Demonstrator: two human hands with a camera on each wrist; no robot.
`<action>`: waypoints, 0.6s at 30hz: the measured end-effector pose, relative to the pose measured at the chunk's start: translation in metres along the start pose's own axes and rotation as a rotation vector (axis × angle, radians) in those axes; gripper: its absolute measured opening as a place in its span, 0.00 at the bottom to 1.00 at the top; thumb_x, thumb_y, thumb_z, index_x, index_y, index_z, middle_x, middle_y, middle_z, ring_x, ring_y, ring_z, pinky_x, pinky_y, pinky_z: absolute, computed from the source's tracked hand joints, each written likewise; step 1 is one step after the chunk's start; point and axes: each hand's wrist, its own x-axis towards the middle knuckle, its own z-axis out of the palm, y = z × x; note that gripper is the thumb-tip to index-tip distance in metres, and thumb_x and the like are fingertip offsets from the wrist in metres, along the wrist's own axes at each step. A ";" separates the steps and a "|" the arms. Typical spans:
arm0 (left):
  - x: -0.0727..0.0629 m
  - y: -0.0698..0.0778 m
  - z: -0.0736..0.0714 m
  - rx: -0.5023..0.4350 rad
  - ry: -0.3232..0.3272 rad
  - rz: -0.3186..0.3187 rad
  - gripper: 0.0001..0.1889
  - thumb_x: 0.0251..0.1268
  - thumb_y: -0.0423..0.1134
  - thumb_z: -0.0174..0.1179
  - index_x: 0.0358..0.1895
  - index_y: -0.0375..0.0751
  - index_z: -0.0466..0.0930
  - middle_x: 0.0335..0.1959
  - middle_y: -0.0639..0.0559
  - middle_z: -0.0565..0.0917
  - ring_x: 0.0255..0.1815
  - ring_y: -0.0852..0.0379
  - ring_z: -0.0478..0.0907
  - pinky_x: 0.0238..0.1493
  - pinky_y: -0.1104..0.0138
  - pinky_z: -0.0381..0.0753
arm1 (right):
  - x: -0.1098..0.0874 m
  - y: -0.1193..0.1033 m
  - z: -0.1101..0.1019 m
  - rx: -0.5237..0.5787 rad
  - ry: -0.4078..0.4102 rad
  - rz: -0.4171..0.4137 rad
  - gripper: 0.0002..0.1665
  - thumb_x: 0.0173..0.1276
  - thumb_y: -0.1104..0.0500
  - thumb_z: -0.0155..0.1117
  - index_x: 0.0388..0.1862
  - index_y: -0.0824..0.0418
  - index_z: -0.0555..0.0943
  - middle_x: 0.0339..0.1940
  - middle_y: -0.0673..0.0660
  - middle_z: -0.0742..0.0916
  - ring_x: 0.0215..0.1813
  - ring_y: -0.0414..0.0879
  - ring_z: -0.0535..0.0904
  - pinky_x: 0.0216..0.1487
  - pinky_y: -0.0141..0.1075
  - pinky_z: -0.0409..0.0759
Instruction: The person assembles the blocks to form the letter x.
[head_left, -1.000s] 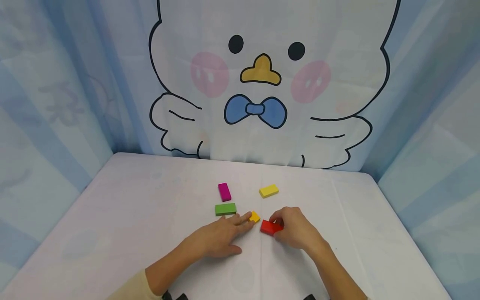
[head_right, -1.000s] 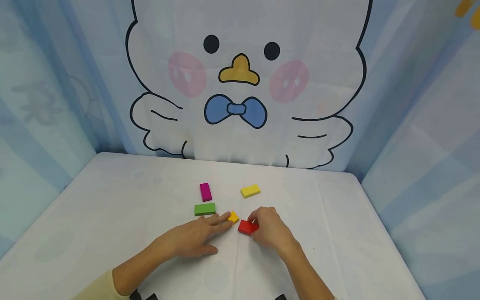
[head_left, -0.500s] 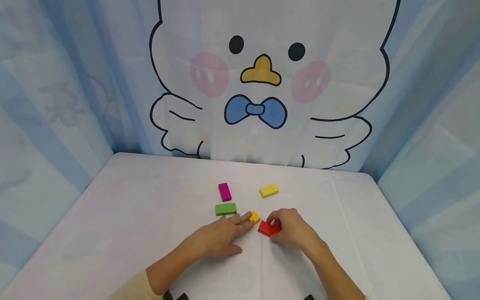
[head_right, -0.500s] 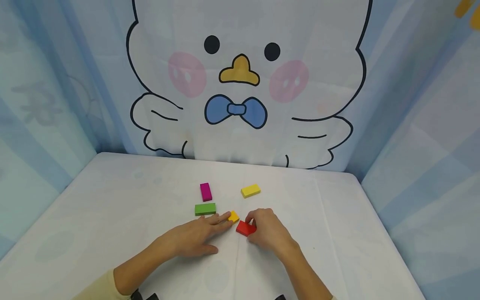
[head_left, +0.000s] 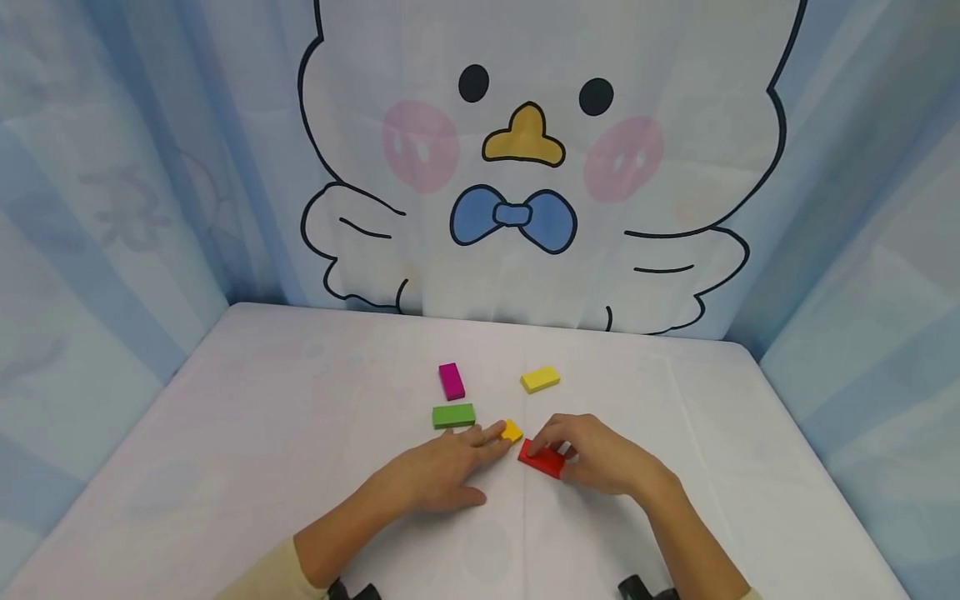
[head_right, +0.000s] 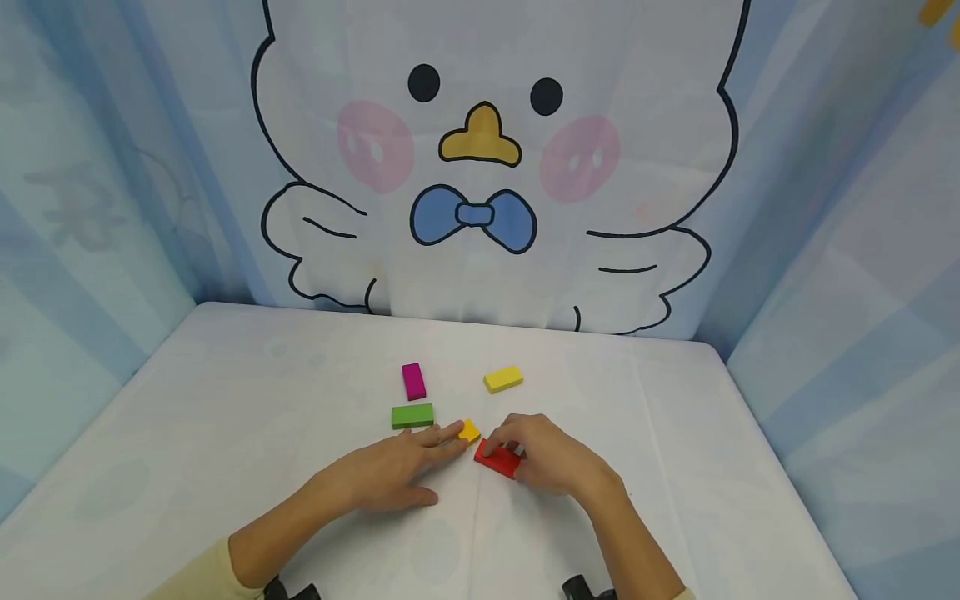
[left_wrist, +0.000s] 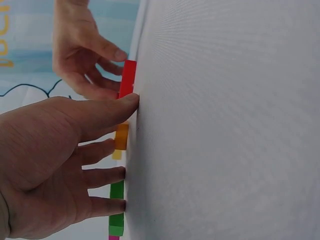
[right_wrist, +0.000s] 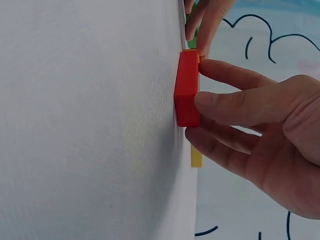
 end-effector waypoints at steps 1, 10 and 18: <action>0.000 0.000 0.000 -0.001 0.000 -0.001 0.41 0.69 0.49 0.70 0.82 0.61 0.60 0.86 0.62 0.53 0.85 0.54 0.57 0.80 0.45 0.64 | 0.000 0.000 0.000 -0.002 0.003 -0.003 0.24 0.64 0.74 0.67 0.52 0.50 0.89 0.50 0.45 0.87 0.50 0.43 0.82 0.53 0.39 0.88; -0.001 0.002 -0.002 0.000 0.006 0.000 0.41 0.68 0.49 0.70 0.82 0.60 0.61 0.86 0.62 0.53 0.84 0.54 0.59 0.80 0.45 0.64 | 0.001 -0.002 -0.001 0.009 -0.004 0.018 0.24 0.63 0.74 0.69 0.52 0.52 0.89 0.50 0.45 0.87 0.50 0.44 0.82 0.53 0.40 0.88; -0.001 0.003 -0.002 0.000 0.004 -0.010 0.41 0.68 0.49 0.71 0.82 0.60 0.61 0.86 0.63 0.54 0.84 0.54 0.59 0.79 0.45 0.65 | 0.002 -0.006 0.001 0.020 -0.013 0.036 0.25 0.62 0.75 0.69 0.53 0.52 0.89 0.50 0.45 0.87 0.51 0.45 0.81 0.51 0.40 0.88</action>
